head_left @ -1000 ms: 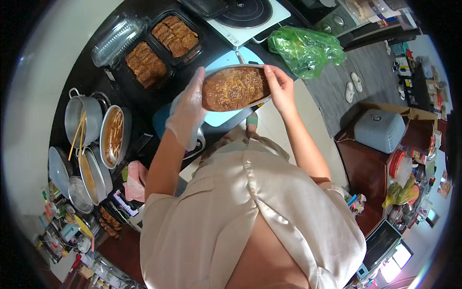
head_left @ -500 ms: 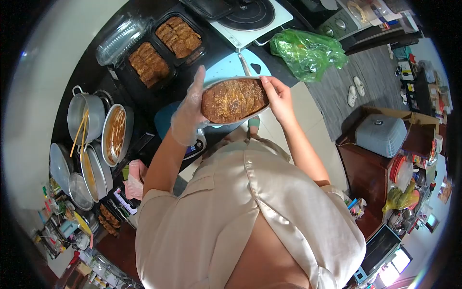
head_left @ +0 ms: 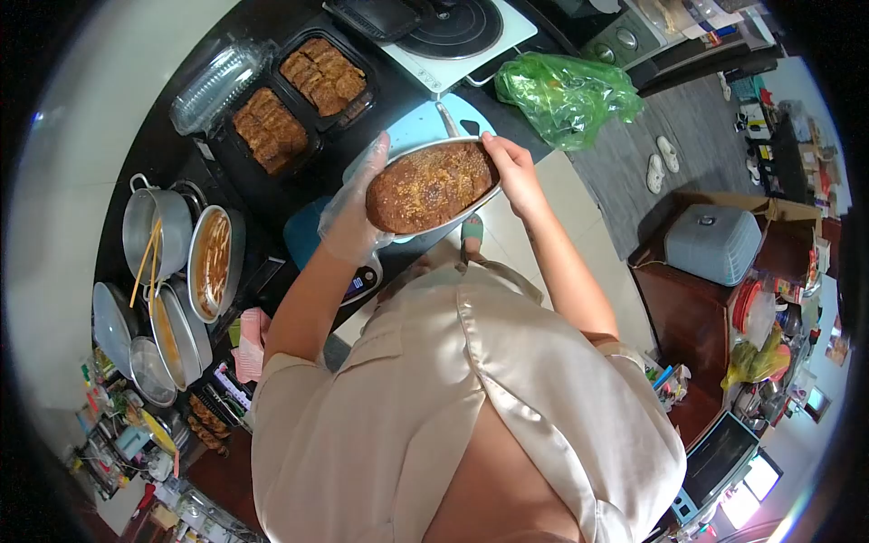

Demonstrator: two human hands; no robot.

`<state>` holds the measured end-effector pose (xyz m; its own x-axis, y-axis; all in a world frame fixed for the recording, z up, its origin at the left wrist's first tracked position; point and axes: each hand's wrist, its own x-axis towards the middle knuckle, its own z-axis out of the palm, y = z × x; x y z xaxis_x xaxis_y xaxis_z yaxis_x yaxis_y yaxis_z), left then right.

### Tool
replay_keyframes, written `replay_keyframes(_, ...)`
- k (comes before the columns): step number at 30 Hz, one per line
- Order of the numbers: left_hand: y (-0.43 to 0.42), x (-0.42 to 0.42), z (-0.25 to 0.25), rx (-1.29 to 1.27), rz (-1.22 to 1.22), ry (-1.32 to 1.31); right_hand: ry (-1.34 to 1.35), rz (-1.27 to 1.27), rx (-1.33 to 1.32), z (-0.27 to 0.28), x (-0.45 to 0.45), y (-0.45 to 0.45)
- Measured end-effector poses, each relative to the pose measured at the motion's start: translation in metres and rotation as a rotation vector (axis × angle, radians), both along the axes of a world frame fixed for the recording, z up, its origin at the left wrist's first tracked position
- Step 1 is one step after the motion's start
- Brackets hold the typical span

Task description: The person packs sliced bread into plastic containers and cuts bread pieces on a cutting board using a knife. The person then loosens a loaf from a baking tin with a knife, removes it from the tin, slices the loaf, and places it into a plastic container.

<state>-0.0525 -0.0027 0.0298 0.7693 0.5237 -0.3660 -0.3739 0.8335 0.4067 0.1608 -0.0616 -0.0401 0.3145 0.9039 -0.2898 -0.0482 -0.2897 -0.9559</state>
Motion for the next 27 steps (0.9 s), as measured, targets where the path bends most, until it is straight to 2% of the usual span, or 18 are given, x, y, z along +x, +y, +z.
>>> replay_keyframes(3,-0.009,0.0,0.006,0.002,0.029,0.017,-0.006,0.007,-0.03,-0.001,0.0,-0.001)
replay_keyframes(4,-0.016,0.0,0.009,0.22,0.026,0.157,-0.006,0.007,-0.039,-0.003,0.0,0.0)
replay_keyframes(5,-0.014,0.0,-0.001,0.221,0.026,0.157,-0.006,0.007,-0.038,-0.005,-0.002,-0.001)
replay_keyframes(7,-0.009,0.003,-0.037,-0.375,0.023,-0.105,-0.091,-0.042,-0.005,-0.008,-0.008,-0.002)
replay_keyframes(8,-0.008,0.004,-0.051,-0.392,0.028,-0.083,-0.142,-0.03,-0.01,-0.01,-0.009,-0.002)
replay_keyframes(12,-0.015,0.008,-0.047,-0.418,0.07,-0.202,-0.263,-0.036,-0.038,-0.003,-0.01,0.0)
replay_keyframes(15,-0.013,0.01,-0.053,-0.426,0.065,-0.251,-0.27,0.07,0.025,0.013,0.0,0.008)
replay_keyframes(18,-0.003,0.003,-0.05,-0.498,0.058,-0.45,-0.226,0.095,0.035,0.019,0.014,0.018)
replay_keyframes(23,0.001,-0.008,-0.025,-0.404,0.124,-0.462,-0.169,0.064,0.02,0.023,0.044,0.028)
replay_keyframes(25,0.0,-0.008,-0.016,-0.127,0.176,-0.275,-0.16,-0.017,0.036,0.016,0.051,0.03)
replay_keyframes(27,0.009,-0.013,-0.035,-0.213,0.226,-0.29,-0.157,-0.024,-0.014,0.01,0.064,0.026)
